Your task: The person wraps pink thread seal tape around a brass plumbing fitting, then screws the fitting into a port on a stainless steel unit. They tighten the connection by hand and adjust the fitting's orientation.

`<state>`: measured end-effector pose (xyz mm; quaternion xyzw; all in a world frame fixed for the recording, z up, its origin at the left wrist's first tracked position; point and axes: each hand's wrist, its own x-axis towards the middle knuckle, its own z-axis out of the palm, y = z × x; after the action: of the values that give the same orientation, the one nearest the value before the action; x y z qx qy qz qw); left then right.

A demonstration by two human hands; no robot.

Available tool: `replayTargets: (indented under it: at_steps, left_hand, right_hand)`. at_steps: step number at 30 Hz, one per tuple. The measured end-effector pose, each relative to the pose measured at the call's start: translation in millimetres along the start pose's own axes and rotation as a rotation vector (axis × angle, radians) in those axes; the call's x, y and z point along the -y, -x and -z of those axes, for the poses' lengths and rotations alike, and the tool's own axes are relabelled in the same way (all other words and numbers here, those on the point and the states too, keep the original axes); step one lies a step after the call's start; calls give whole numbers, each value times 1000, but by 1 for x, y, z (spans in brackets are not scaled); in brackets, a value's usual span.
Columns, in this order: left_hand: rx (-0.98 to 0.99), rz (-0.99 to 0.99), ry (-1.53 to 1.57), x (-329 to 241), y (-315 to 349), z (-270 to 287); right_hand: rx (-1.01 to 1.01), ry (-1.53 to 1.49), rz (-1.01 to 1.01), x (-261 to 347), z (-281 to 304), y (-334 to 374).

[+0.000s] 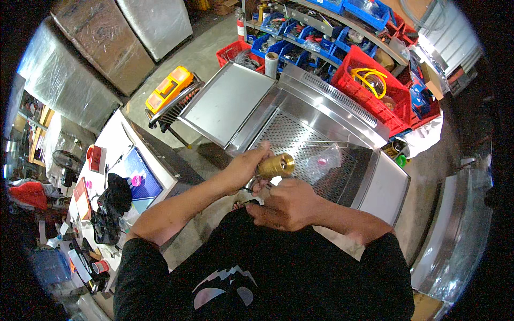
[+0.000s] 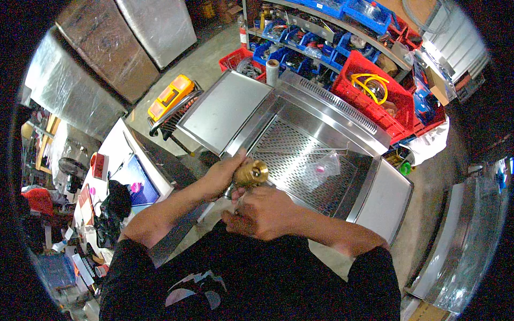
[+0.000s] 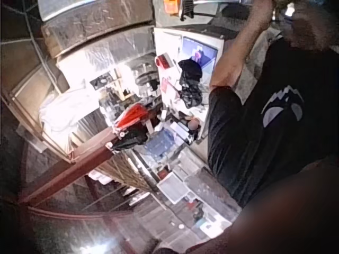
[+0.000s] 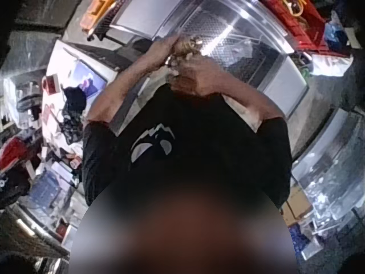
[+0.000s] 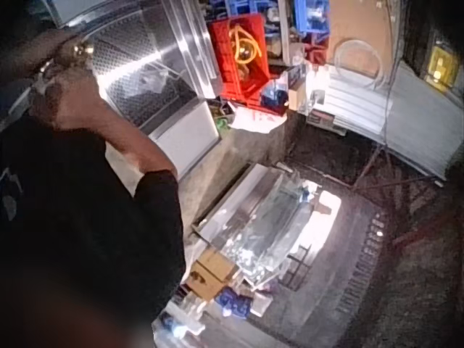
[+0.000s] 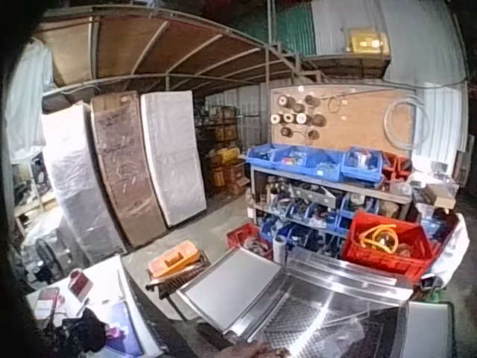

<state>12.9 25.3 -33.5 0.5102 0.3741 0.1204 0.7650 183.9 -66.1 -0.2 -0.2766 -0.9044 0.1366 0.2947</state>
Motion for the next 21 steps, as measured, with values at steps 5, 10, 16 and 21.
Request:
replayTargets:
  at_steps: [5,10,16,21]
  left_hand:
    - [-368,-240,-88,18,-22,-10]
    - [-570,-557,-254,22,-29,-13]
    - [-671,-547,-97,22,-31,-29]
    - [-702,-385,2,27,-34,-26]
  right_hand:
    - [-291,56,-160,-9,-27,-4]
    - [-296,169,-235,-13,-44,-3]
    - [-375,128,-278,-7,-38,-10]
    - [-234,127,-216,-23,-21,-13]
